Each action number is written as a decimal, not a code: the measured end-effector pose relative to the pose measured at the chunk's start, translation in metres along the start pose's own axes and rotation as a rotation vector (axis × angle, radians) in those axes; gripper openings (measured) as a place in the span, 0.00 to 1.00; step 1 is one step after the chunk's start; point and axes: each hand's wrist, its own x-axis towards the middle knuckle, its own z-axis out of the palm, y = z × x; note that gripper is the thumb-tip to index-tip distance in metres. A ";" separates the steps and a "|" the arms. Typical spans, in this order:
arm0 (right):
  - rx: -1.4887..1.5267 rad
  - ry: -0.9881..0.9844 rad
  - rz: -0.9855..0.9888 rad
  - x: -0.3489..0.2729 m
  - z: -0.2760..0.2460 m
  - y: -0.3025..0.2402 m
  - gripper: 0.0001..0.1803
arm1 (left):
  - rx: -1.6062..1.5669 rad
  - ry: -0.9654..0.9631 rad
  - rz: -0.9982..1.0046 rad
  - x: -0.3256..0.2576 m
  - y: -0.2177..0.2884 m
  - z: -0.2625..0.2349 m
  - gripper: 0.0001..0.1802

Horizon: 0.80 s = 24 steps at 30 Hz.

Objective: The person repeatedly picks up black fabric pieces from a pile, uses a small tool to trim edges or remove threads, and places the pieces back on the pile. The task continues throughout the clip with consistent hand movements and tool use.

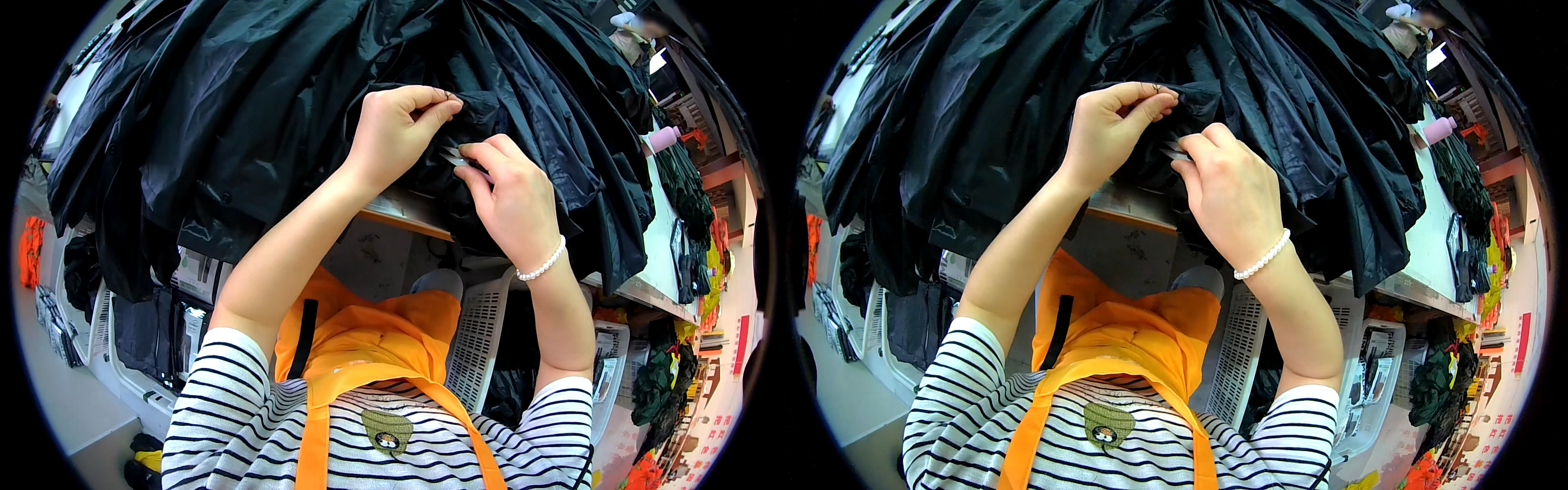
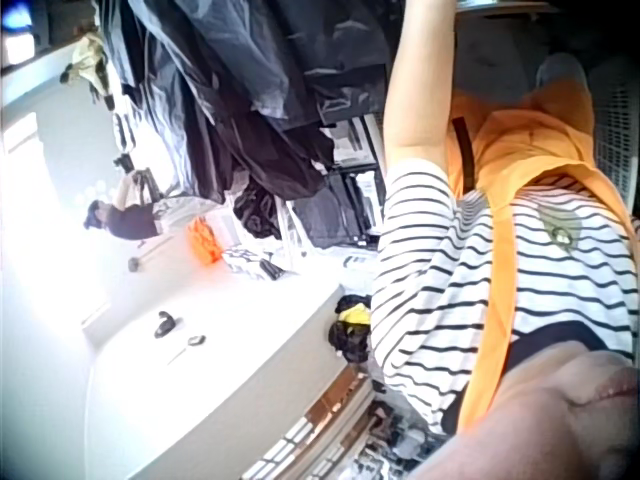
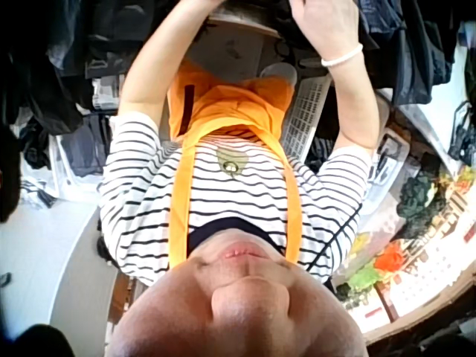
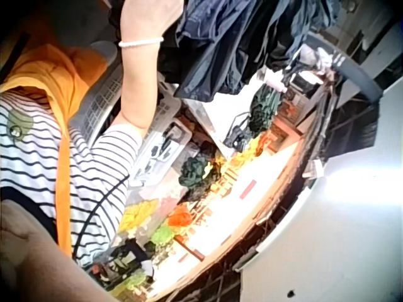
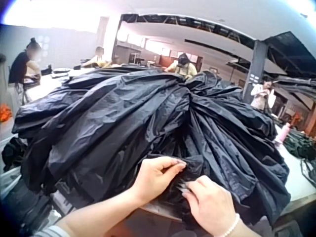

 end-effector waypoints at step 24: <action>0.134 0.106 -0.012 0.006 0.001 -0.004 0.07 | -0.434 0.044 -0.063 0.017 0.024 0.000 0.11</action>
